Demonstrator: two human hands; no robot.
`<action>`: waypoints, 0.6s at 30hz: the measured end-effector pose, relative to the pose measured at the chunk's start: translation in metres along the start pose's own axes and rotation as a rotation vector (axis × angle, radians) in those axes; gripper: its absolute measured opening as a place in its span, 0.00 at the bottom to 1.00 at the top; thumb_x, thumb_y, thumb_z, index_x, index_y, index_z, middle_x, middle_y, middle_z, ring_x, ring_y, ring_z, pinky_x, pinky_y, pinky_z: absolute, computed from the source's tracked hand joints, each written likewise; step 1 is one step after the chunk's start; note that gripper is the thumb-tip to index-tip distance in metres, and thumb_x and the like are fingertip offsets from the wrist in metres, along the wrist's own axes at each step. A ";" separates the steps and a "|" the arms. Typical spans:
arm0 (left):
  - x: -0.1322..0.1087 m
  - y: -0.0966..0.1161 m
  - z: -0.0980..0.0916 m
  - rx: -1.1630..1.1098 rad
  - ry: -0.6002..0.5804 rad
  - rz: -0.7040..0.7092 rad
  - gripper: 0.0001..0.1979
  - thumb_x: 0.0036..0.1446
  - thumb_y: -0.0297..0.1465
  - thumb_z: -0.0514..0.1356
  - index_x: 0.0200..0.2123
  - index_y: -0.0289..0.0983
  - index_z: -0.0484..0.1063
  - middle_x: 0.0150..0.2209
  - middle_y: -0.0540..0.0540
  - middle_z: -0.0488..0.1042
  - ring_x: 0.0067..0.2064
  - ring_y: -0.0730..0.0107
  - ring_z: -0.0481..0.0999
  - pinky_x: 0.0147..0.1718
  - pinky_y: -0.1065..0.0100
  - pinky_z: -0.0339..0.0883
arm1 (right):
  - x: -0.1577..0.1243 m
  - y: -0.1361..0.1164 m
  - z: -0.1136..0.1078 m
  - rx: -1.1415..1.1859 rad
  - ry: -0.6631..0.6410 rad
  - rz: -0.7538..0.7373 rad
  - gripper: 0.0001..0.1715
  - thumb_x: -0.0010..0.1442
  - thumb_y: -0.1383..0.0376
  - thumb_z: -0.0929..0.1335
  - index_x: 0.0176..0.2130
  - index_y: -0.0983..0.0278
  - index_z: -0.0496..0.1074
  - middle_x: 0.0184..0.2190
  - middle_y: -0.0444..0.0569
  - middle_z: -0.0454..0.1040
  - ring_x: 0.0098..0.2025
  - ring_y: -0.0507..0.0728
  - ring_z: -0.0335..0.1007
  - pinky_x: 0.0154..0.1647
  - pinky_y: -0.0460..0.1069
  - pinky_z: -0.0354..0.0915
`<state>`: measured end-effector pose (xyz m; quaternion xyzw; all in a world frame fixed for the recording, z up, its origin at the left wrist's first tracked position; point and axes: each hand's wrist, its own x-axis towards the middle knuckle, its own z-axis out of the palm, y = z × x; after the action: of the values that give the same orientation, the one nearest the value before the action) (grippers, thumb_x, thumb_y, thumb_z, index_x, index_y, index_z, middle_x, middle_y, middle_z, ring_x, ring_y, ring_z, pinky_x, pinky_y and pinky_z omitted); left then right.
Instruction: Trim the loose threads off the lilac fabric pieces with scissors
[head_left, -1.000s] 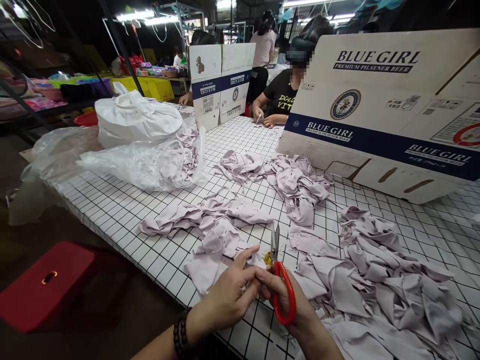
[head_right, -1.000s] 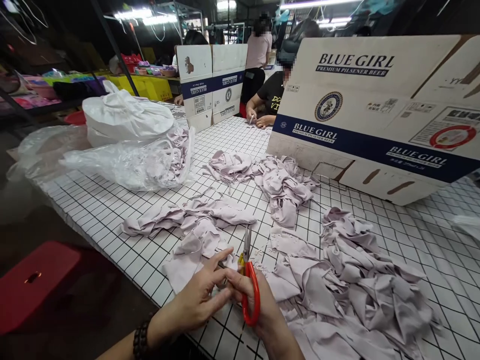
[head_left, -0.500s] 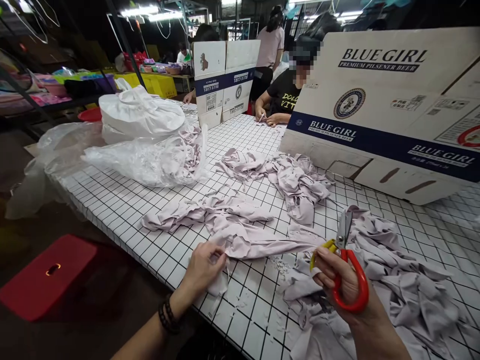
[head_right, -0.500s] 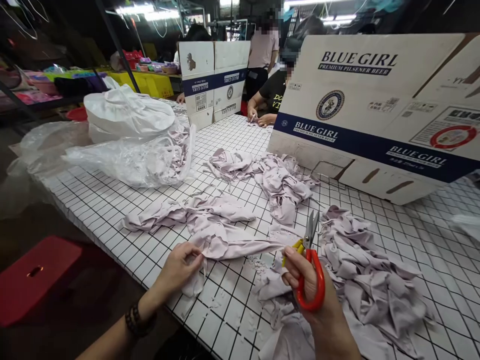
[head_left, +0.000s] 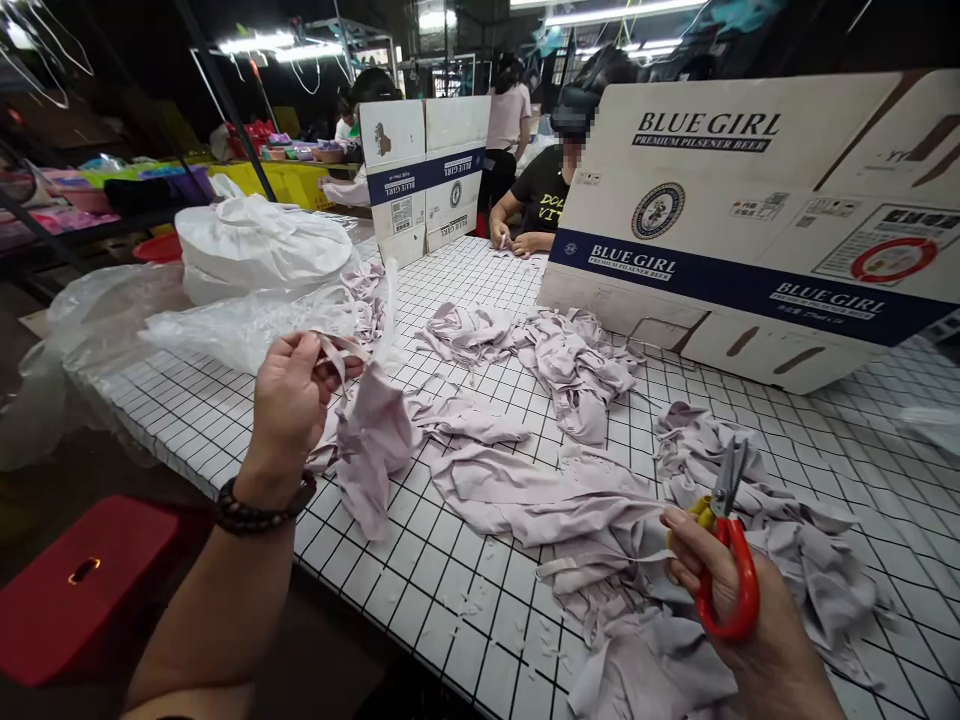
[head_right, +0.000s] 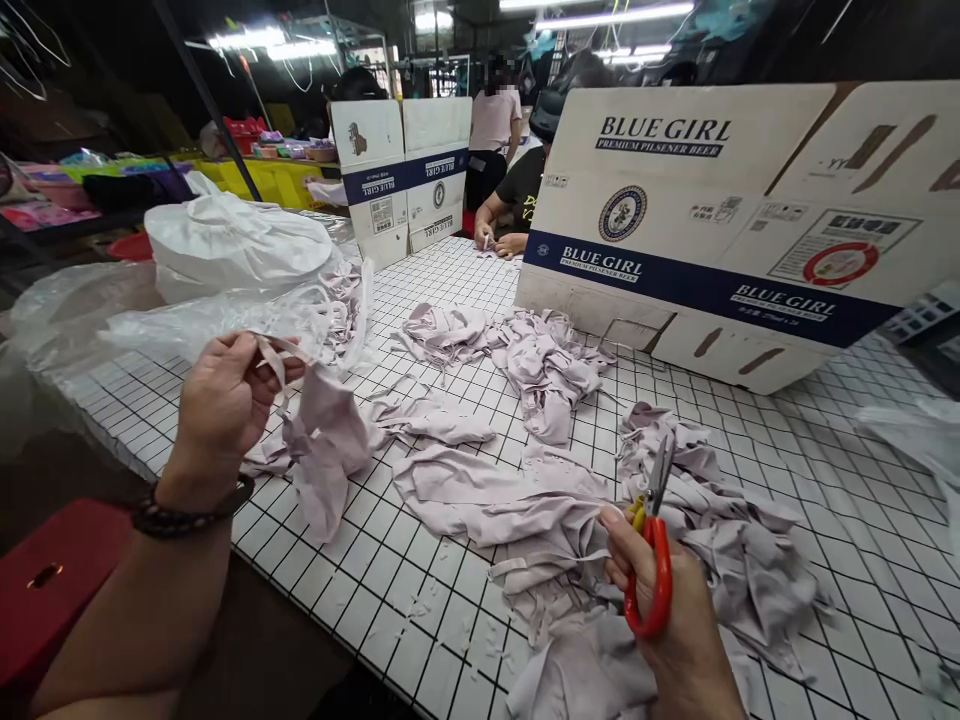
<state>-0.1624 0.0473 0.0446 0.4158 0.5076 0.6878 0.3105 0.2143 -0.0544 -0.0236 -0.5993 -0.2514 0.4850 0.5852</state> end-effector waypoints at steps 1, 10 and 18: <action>0.003 -0.002 0.001 0.097 0.011 0.002 0.06 0.62 0.34 0.55 0.36 0.39 0.62 0.37 0.43 0.77 0.35 0.64 0.78 0.42 0.56 0.74 | -0.001 0.000 -0.002 -0.037 -0.020 -0.001 0.26 0.39 0.59 0.80 0.18 0.62 0.61 0.16 0.35 0.54 0.16 0.45 0.47 0.11 0.42 0.51; -0.110 -0.079 0.060 0.669 -0.934 0.132 0.14 0.51 0.30 0.63 0.43 0.41 0.73 0.46 0.42 0.76 0.51 0.50 0.73 0.53 0.51 0.66 | -0.018 -0.023 -0.007 -0.169 -0.247 -0.031 0.21 0.47 0.53 0.77 0.23 0.62 0.67 0.16 0.37 0.55 0.17 0.47 0.48 0.15 0.44 0.52; -0.088 -0.039 0.030 0.619 -0.904 -0.022 0.08 0.55 0.30 0.57 0.29 0.37 0.76 0.26 0.49 0.75 0.27 0.68 0.73 0.26 0.70 0.68 | -0.028 -0.043 -0.030 -0.311 0.035 -0.169 0.23 0.33 0.54 0.81 0.27 0.61 0.76 0.20 0.43 0.69 0.21 0.51 0.64 0.17 0.44 0.62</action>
<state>-0.0947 -0.0032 -0.0116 0.7364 0.5067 0.2560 0.3681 0.2410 -0.0842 0.0201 -0.6677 -0.3628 0.3790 0.5281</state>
